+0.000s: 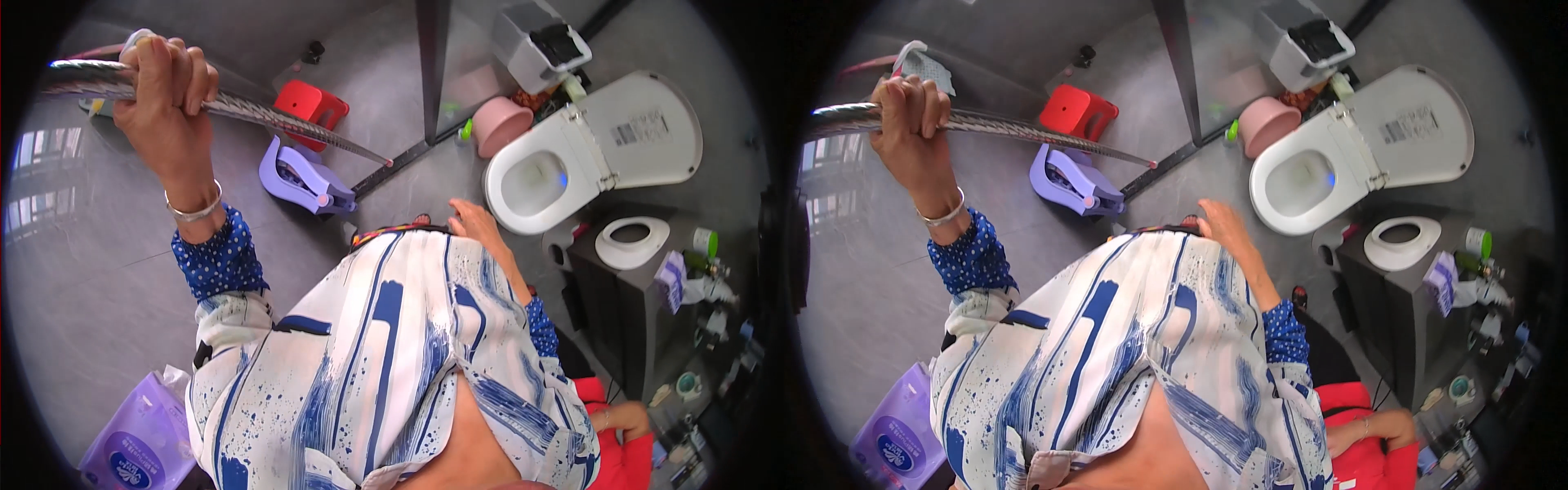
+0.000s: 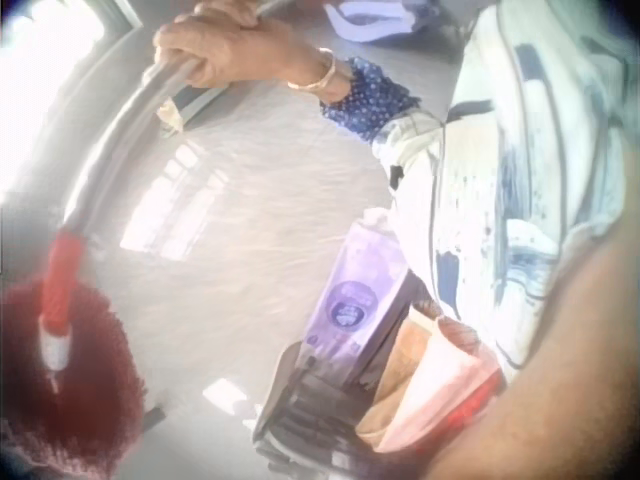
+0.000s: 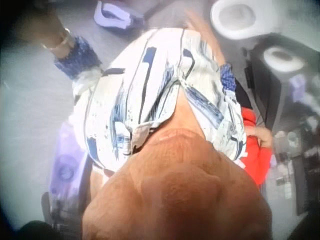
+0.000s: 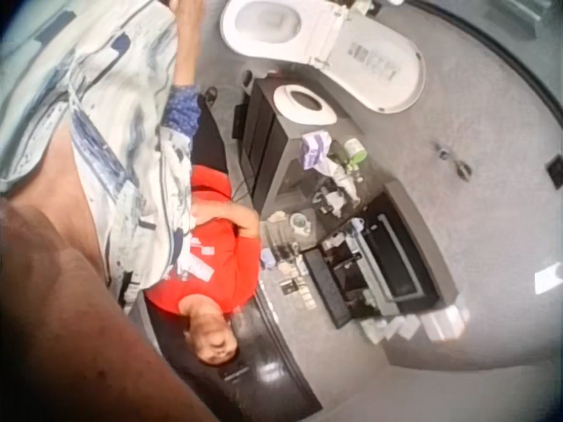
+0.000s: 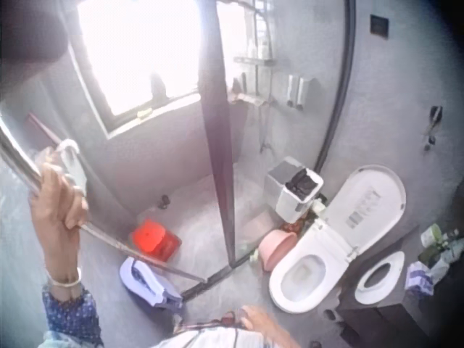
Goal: The person uses a long-handled mop to clean bathroom surfaces and then rinses and wrings the mop head in a sink by hand.
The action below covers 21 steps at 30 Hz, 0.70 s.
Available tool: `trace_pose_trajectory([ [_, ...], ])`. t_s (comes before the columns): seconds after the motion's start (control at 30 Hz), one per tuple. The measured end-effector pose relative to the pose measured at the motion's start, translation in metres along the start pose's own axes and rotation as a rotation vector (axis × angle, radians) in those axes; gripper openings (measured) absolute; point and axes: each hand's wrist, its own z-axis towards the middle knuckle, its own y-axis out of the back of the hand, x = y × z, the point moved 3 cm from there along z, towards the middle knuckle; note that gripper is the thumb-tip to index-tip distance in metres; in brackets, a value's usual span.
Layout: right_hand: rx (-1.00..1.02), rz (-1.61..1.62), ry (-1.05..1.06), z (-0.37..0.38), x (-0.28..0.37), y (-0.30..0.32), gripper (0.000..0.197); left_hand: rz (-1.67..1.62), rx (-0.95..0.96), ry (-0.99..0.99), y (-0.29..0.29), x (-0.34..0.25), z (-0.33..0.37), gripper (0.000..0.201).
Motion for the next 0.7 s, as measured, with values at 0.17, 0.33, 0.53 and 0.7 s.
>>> trace_pose_trajectory([
  [0.17,0.047,-0.191,-0.035,0.001,-0.025,0.003,0.032,0.020,-0.058,-0.060,0.028,0.005,-0.002,0.031],
  [0.33,0.211,-0.276,0.032,0.024,0.006,0.019,0.030,0.035,-0.128,-0.126,0.052,-0.006,-0.020,0.027],
  [0.53,0.274,-0.396,0.199,0.080,0.050,0.035,0.027,0.053,-0.223,-0.141,0.083,0.001,-0.042,0.022],
  [0.7,0.288,-0.389,0.305,0.124,0.100,0.040,0.021,0.116,-0.355,-0.144,0.101,-0.001,-0.049,0.019],
])
